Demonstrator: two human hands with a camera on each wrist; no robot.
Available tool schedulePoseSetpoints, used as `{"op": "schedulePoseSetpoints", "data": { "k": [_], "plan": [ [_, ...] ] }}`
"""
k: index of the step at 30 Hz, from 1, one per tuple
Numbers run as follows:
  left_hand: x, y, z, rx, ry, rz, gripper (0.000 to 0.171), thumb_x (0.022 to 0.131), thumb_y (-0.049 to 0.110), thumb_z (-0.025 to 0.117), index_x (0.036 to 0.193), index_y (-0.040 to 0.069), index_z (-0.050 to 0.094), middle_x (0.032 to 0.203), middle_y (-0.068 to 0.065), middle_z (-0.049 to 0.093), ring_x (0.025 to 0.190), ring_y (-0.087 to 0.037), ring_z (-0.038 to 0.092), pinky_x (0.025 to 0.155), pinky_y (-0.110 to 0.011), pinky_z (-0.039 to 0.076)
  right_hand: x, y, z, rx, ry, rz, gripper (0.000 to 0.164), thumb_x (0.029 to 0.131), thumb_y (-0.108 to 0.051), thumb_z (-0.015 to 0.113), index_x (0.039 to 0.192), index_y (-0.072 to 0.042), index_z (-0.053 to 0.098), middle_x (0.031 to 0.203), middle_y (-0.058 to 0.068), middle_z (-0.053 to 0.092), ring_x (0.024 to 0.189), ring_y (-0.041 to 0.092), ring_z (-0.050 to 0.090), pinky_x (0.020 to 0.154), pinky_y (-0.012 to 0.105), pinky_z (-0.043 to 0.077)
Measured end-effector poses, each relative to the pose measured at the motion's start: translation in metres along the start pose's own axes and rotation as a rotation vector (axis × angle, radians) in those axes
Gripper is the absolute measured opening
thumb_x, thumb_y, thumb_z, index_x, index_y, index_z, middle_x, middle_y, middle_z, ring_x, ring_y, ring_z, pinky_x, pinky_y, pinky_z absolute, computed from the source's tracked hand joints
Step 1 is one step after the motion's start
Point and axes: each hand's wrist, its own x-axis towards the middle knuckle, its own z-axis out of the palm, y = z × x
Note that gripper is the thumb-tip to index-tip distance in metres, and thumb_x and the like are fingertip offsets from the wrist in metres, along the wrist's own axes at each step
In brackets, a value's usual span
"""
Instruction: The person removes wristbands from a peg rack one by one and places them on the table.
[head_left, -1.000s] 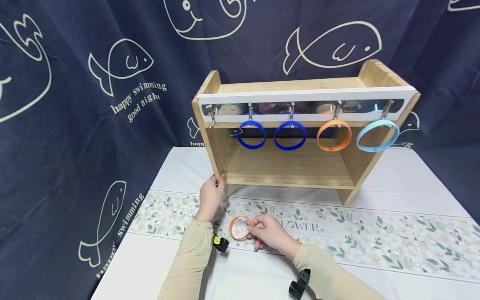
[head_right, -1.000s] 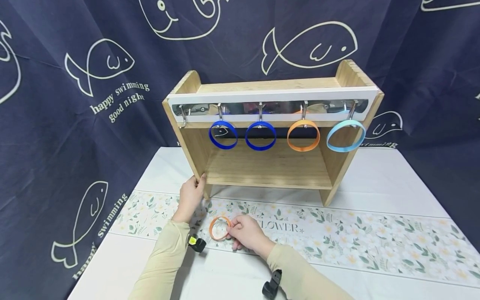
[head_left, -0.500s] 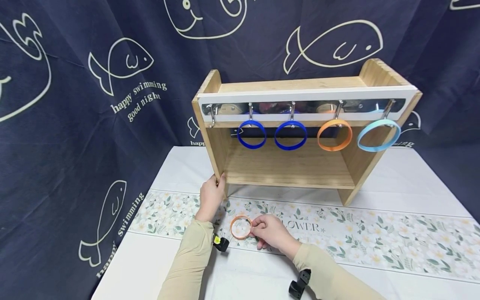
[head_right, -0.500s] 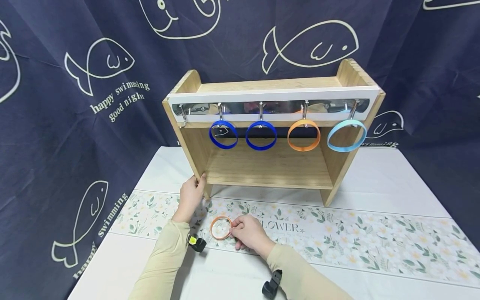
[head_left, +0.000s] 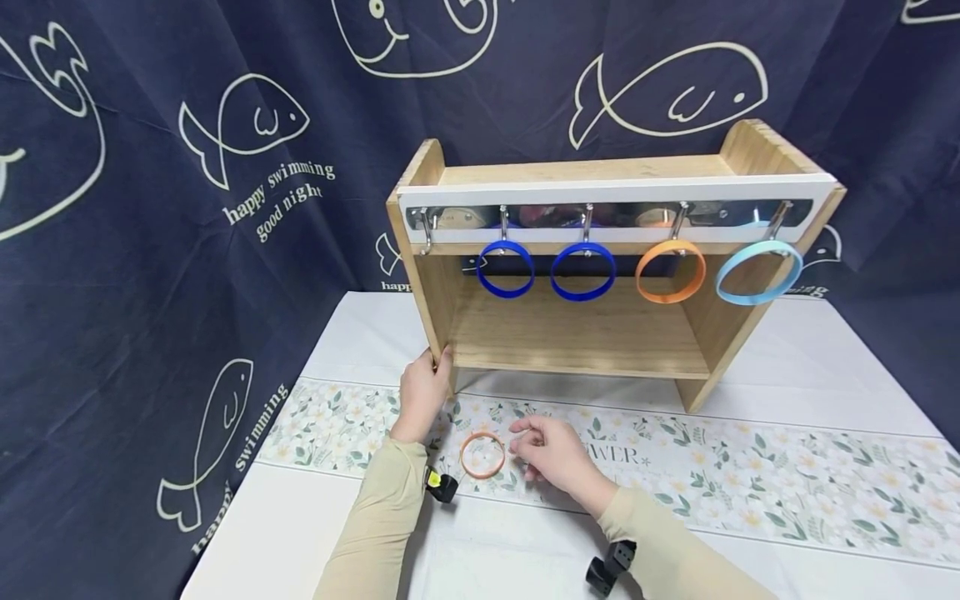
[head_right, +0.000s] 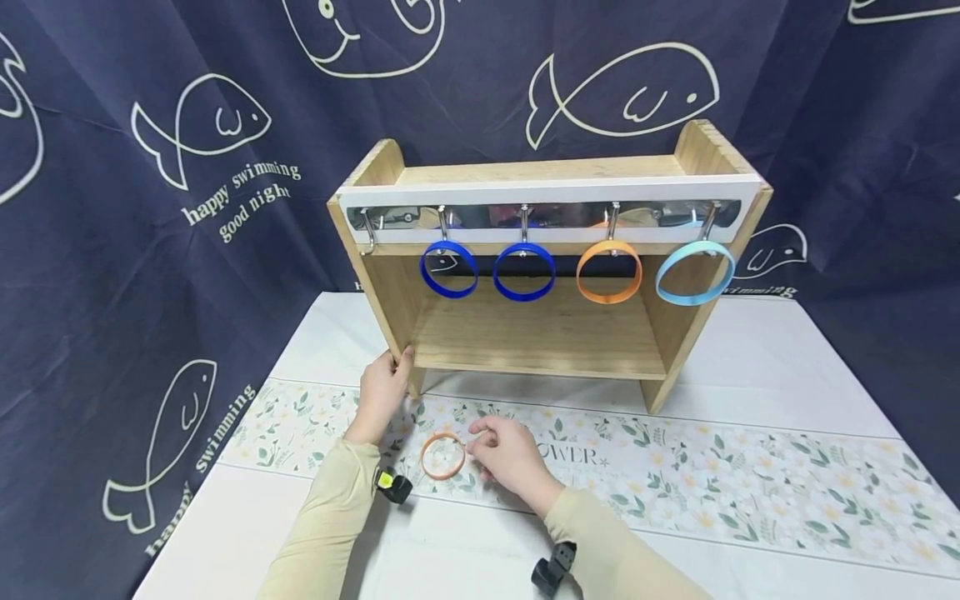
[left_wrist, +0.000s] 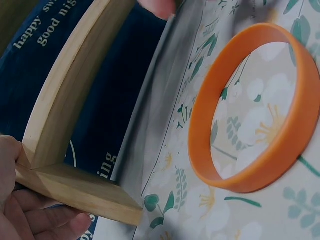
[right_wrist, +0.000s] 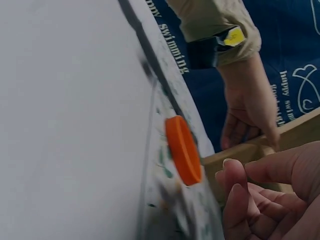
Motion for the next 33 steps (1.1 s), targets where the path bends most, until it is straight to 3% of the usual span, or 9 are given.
{"op": "schedulePoseSetpoints", "data": {
  "k": [8, 11, 14, 21, 33],
  "plan": [
    [0.001, 0.001, 0.0, 0.002, 0.007, 0.005, 0.041, 0.1, 0.038, 0.049, 0.083, 0.005, 0.066, 0.059, -0.006, 0.058, 0.051, -0.021, 0.051, 0.047, -0.034, 0.037, 0.002, -0.012, -0.016, 0.06, -0.047, -0.097, 0.027, 0.091, -0.006, 0.066, 0.115, 0.007, 0.063, 0.09, 0.021, 0.07, 0.053, 0.025, 0.063, 0.052, 0.047, 0.053],
    [0.001, 0.001, 0.0, 0.003, 0.008, 0.008, 0.041, 0.1, 0.038, 0.049, 0.083, 0.005, 0.066, 0.059, -0.005, 0.057, 0.05, -0.021, 0.051, 0.047, -0.034, 0.037, 0.002, -0.017, -0.022, 0.083, -0.063, -0.125, 0.029, 0.092, -0.011, 0.067, 0.116, 0.005, 0.063, 0.093, 0.018, 0.07, 0.056, 0.025, 0.064, 0.056, 0.049, 0.054],
    [0.001, 0.001, -0.001, 0.004, 0.009, 0.012, 0.041, 0.1, 0.038, 0.05, 0.081, 0.005, 0.065, 0.057, -0.005, 0.056, 0.049, -0.02, 0.05, 0.046, -0.033, 0.037, 0.002, -0.024, -0.028, 0.091, -0.067, -0.143, 0.031, 0.092, -0.015, 0.068, 0.117, 0.003, 0.063, 0.096, 0.013, 0.07, 0.061, 0.028, 0.066, 0.059, 0.049, 0.055],
    [0.0, 0.001, -0.001, -0.008, 0.007, 0.021, 0.04, 0.1, 0.037, 0.05, 0.08, 0.005, 0.064, 0.055, -0.003, 0.052, 0.047, -0.018, 0.047, 0.044, -0.032, 0.035, 0.0, -0.038, -0.035, 0.1, -0.076, -0.19, 0.036, 0.093, -0.016, 0.068, 0.122, 0.005, 0.06, 0.102, 0.017, 0.07, 0.063, 0.029, 0.067, 0.055, 0.032, 0.053],
    [0.0, -0.001, 0.0, -0.008, -0.001, 0.012, 0.042, 0.101, 0.038, 0.049, 0.087, 0.004, 0.067, 0.059, -0.004, 0.056, 0.048, -0.019, 0.049, 0.045, -0.032, 0.037, 0.002, -0.051, -0.042, 0.116, -0.049, -0.209, 0.034, 0.093, -0.016, 0.068, 0.122, 0.001, 0.061, 0.107, 0.02, 0.069, 0.065, 0.025, 0.067, 0.057, 0.038, 0.055]
  ]
}}
